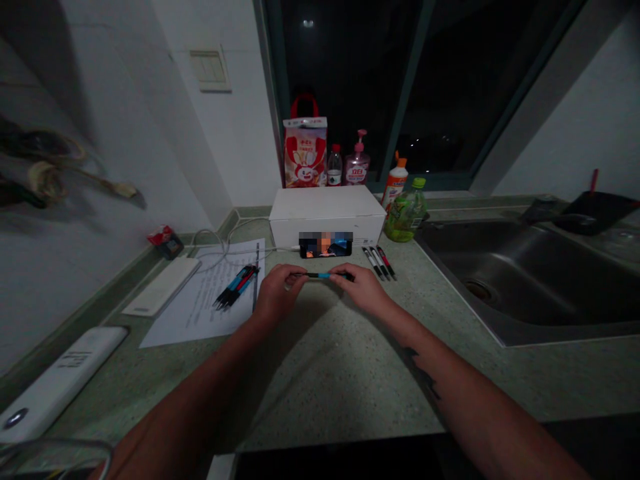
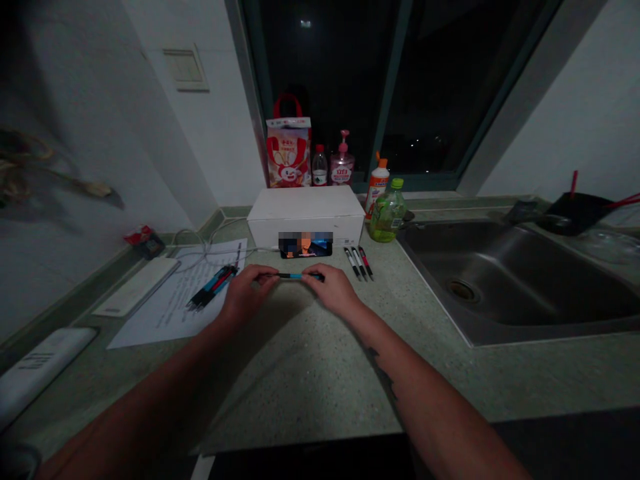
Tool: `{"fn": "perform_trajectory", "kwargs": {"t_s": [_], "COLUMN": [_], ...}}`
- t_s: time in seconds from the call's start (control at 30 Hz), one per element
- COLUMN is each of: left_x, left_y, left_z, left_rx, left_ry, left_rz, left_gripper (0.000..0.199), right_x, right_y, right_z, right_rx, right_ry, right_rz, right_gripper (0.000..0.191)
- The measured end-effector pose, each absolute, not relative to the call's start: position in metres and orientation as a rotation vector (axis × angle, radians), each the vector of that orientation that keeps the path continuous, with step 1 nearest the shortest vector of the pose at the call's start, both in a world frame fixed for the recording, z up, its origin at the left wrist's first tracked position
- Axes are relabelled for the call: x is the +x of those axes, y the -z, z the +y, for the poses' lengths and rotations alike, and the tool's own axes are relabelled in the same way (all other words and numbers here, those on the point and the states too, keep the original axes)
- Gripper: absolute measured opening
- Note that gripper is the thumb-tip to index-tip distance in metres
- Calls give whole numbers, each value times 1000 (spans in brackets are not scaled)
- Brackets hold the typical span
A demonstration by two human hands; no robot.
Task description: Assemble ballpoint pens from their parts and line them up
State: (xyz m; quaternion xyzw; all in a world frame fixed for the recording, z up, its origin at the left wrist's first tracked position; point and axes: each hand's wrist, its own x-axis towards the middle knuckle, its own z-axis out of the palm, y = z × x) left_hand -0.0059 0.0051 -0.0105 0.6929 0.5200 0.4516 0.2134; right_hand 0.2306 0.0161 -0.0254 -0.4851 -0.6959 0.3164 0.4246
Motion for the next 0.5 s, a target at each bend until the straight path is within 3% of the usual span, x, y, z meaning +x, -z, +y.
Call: {"fn": "perform_trajectory", "kwargs": {"t_s": [0.1, 0.23, 0.5], "left_x": [-3, 11, 24], "left_y": [12, 15, 17], "left_z": [5, -7, -20], "left_rx": [1792, 1710, 1558], "left_ry": [-1205, -935, -804], "left_rz": [1448, 1115, 923], "left_gripper": [8, 13, 25], "right_x": [236, 231, 221], "right_y": [24, 20, 21], "right_z": [24, 22, 14], "right_rx": [-1192, -1065, -1051], "right_ry": [-901, -1049, -1136], "right_rz": [-1445, -1247, -1188], "right_gripper": [30, 49, 59]}}
